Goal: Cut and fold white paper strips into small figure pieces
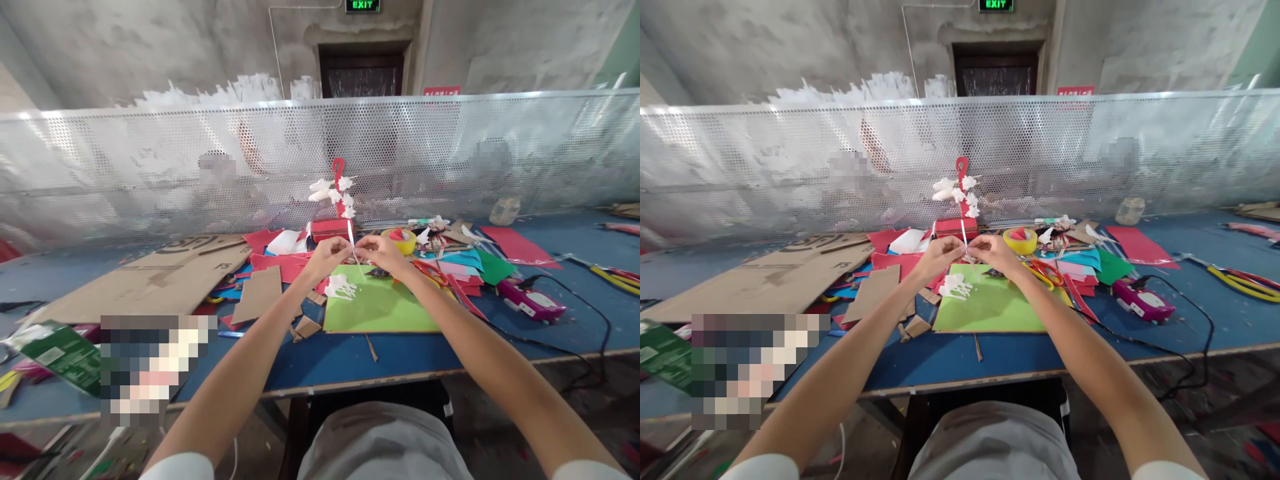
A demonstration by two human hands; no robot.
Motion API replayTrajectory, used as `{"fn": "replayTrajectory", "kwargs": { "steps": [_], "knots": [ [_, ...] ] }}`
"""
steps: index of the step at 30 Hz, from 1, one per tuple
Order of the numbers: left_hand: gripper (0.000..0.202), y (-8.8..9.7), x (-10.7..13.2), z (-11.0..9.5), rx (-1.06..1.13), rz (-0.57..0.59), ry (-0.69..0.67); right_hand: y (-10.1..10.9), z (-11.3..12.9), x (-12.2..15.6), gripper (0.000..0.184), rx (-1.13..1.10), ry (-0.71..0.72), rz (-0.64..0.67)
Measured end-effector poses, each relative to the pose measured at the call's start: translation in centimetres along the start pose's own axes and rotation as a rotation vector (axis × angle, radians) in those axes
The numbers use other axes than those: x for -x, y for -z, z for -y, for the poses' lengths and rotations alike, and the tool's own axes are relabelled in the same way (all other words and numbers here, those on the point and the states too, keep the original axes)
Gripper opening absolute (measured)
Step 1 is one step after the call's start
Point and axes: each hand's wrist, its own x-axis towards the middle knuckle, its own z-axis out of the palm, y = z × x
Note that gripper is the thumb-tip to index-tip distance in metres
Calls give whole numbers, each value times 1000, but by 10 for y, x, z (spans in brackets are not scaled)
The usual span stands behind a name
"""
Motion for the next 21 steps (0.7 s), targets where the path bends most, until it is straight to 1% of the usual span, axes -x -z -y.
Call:
{"fn": "replayTrajectory", "kwargs": {
  "steps": [2, 7, 15, 21],
  "knots": [
    [23, 0, -1, 2, -7, -6, 2, 0, 0, 0, 26, 17, 11, -15],
    [21, 1, -2, 5, -22, -3, -1, 1, 0, 0, 27, -7, -3, 9],
    [24, 2, -2, 2, -93, -36, 1, 1, 0, 3, 30, -41, -13, 22],
    [19, 4, -2, 3, -99, -41, -7, 0, 3, 4, 29, -65, -45, 29]
  ]
}}
